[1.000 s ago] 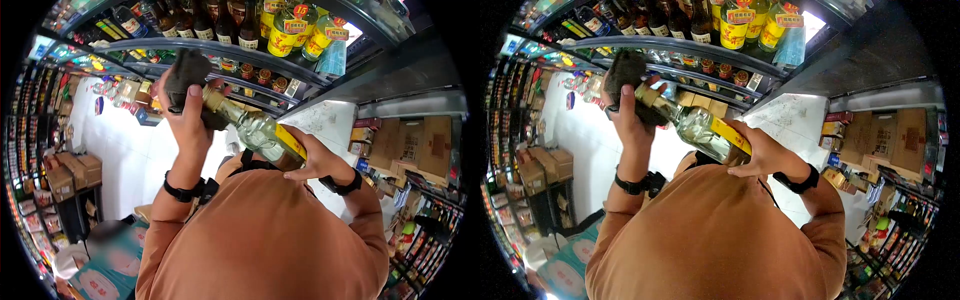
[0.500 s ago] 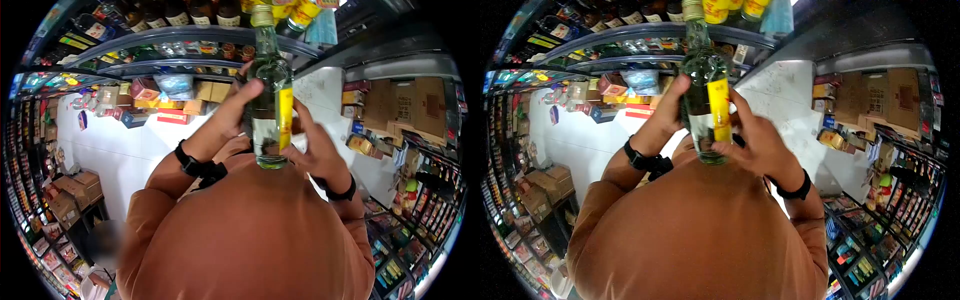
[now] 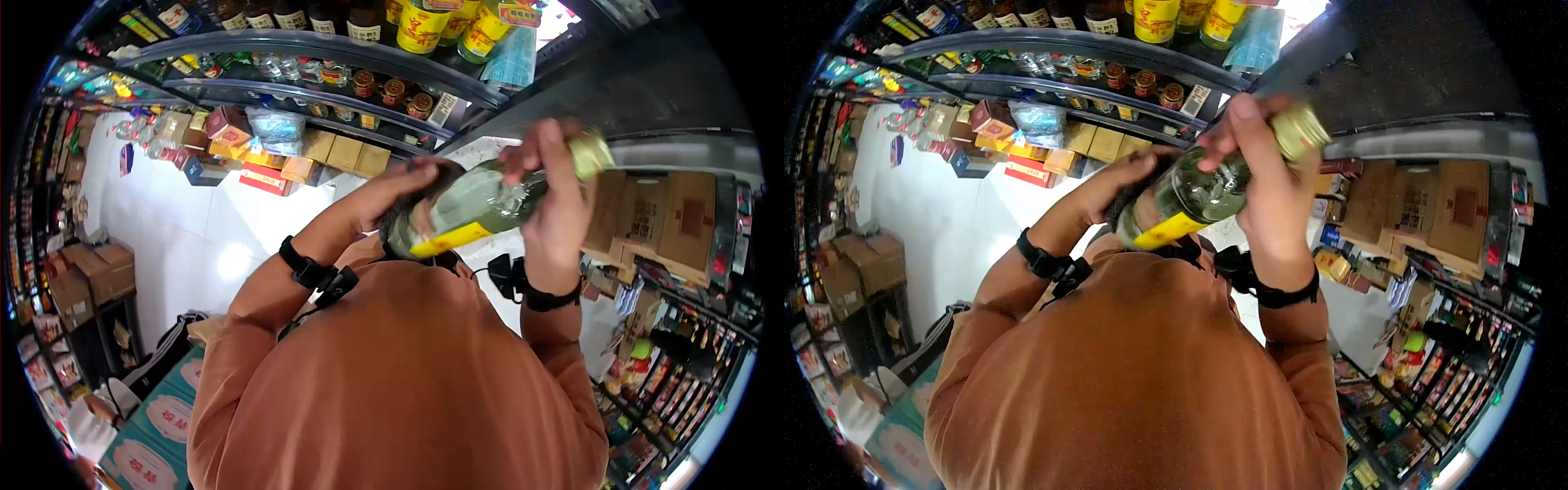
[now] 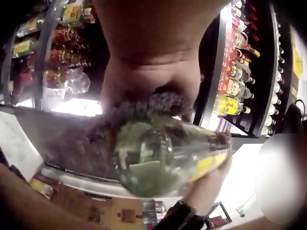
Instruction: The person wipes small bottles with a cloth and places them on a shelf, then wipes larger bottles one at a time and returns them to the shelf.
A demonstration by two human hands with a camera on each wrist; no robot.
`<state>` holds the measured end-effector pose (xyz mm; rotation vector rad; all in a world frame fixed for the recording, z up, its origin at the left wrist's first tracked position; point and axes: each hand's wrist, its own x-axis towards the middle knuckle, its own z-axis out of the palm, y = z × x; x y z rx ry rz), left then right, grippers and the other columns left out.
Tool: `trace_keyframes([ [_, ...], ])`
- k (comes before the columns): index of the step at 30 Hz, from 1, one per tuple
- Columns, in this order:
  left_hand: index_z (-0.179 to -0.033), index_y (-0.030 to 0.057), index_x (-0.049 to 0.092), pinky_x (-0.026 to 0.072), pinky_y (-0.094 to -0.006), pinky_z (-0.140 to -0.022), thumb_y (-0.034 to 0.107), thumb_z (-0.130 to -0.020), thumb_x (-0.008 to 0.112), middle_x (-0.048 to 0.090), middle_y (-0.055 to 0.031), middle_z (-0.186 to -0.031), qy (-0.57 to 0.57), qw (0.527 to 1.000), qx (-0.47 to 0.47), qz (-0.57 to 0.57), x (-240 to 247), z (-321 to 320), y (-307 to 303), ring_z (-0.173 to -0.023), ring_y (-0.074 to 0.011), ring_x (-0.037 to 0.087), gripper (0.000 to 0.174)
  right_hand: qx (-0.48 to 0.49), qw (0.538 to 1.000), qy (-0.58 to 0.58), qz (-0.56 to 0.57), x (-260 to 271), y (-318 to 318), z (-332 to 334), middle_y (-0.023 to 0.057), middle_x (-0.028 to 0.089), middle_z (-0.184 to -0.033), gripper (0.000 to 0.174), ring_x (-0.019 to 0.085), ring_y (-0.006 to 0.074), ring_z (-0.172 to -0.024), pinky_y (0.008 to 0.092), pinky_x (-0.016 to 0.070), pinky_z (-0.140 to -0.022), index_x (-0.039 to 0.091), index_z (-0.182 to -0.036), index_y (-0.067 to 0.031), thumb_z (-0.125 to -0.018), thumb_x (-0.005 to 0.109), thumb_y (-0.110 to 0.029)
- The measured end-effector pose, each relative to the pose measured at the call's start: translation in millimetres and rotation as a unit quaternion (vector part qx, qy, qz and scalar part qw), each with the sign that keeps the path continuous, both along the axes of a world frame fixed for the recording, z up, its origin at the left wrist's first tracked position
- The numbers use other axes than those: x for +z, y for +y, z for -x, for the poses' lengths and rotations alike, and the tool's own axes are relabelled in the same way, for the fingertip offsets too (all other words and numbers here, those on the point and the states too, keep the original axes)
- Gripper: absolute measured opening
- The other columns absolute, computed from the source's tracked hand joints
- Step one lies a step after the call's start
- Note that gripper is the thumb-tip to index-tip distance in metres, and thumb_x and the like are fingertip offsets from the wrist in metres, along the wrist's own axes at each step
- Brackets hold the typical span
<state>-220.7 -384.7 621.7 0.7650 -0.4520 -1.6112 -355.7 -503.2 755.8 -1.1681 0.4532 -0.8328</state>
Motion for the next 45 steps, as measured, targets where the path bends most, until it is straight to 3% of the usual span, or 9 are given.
trace_keyframes([
  [2, -0.128, 0.0061, 0.050, 0.0524, -0.0386, -0.090, 0.042, -0.094, 0.054, 0.061, -0.0114, -0.113, 0.083, 0.980, 0.137, -0.121, -12, -6, 10, -0.100, -0.0229, 0.063, 0.050, -0.008, 0.983, -0.062, 0.173, 9, -8, 1, 0.0049, 0.053, -0.062, 0.012, 0.053, 0.0133, -0.050, 0.0334, 0.0503, -0.061, 0.053, -0.090, -0.0022, -0.091, 0.061, -0.011],
  [4, -0.127, 0.0065, 0.048, 0.0590, -0.0448, -0.074, 0.046, -0.091, 0.054, 0.062, -0.0148, -0.095, 0.143, 0.946, 0.224, -0.187, -43, -20, 38, -0.070, -0.0324, 0.067, 0.053, -0.067, 0.963, -0.101, 0.240, 22, -10, -5, 0.0058, 0.055, -0.061, 0.012, 0.053, 0.0129, -0.049, 0.0326, 0.0502, -0.059, 0.053, -0.090, -0.0020, -0.092, 0.059, -0.011],
  [10, -0.121, 0.0048, 0.052, 0.0577, -0.0472, -0.074, 0.045, -0.090, 0.053, 0.063, -0.0169, -0.094, 0.166, 0.882, 0.372, -0.235, -75, -16, 136, -0.075, -0.0336, 0.067, 0.051, -0.181, 0.890, -0.119, 0.402, 25, -53, -47, 0.0083, 0.059, -0.062, 0.013, 0.058, 0.0111, -0.054, 0.0251, 0.0481, -0.055, 0.053, -0.089, -0.0003, -0.091, 0.062, -0.009],
  [15, -0.117, 0.0080, 0.055, 0.0539, -0.0434, -0.072, 0.047, -0.086, 0.054, 0.062, -0.0103, -0.085, 0.213, 0.811, 0.476, -0.264, -95, -13, 215, -0.068, -0.0281, 0.061, 0.049, -0.204, 0.879, -0.131, 0.410, 12, -72, -90, 0.0072, 0.060, -0.064, 0.012, 0.058, 0.0105, -0.056, 0.0221, 0.0468, -0.057, 0.054, -0.089, 0.0005, -0.091, 0.063, -0.008],
  [22, -0.110, 0.0105, 0.056, 0.0498, -0.0375, -0.063, 0.045, -0.088, 0.049, 0.061, -0.0096, -0.079, 0.219, 0.802, 0.492, -0.259, -88, -26, 252, -0.058, -0.0221, 0.057, 0.041, -0.237, 0.895, -0.077, 0.370, -13, -89, -127, 0.0066, 0.061, -0.063, 0.014, 0.060, 0.0106, -0.058, 0.0234, 0.0484, -0.056, 0.056, -0.088, -0.0001, -0.090, 0.065, -0.010],
  [33, -0.113, 0.0102, 0.056, 0.0490, -0.0377, -0.062, 0.043, -0.091, 0.047, 0.061, -0.0109, -0.081, 0.190, 0.857, 0.416, -0.237, -79, -92, 236, -0.057, -0.0217, 0.056, 0.041, -0.287, 0.892, 0.000, 0.348, -41, -100, -150, 0.0074, 0.064, -0.071, 0.015, 0.062, 0.0113, -0.060, 0.0238, 0.0487, -0.057, 0.057, -0.087, -0.0002, -0.090, 0.065, -0.013],
  [41, -0.113, 0.0077, 0.055, 0.0501, -0.0372, -0.059, 0.042, -0.091, 0.046, 0.062, -0.0113, -0.080, 0.189, 0.875, 0.370, -0.250, -91, -122, 234, -0.056, -0.0217, 0.058, 0.041, -0.309, 0.881, -0.002, 0.358, -43, -114, -161, 0.0073, 0.064, -0.067, 0.014, 0.062, 0.0135, -0.061, 0.0255, 0.0481, -0.062, 0.060, -0.085, 0.0026, -0.088, 0.065, -0.011],
  [44, -0.114, 0.0083, 0.055, 0.0496, -0.0369, -0.057, 0.043, -0.091, 0.047, 0.062, -0.0111, -0.081, 0.155, 0.885, 0.348, -0.266, -92, -127, 225, -0.055, -0.0221, 0.058, 0.043, -0.332, 0.855, 0.063, 0.394, -42, -115, -157, 0.0072, 0.064, -0.068, 0.014, 0.062, 0.0133, -0.059, 0.0256, 0.0481, -0.060, 0.061, -0.085, 0.0023, -0.088, 0.065, -0.011],
  [45, -0.115, 0.0086, 0.055, 0.0494, -0.0369, -0.057, 0.044, -0.091, 0.047, 0.062, -0.0111, -0.081, 0.162, 0.890, 0.339, -0.259, -93, -129, 222, -0.055, -0.0222, 0.057, 0.043, -0.334, 0.869, 0.023, 0.366, -41, -110, -161, 0.0060, 0.064, -0.068, 0.014, 0.061, 0.0123, -0.057, 0.0251, 0.0470, -0.058, 0.061, -0.085, 0.0017, -0.088, 0.066, -0.011],
])
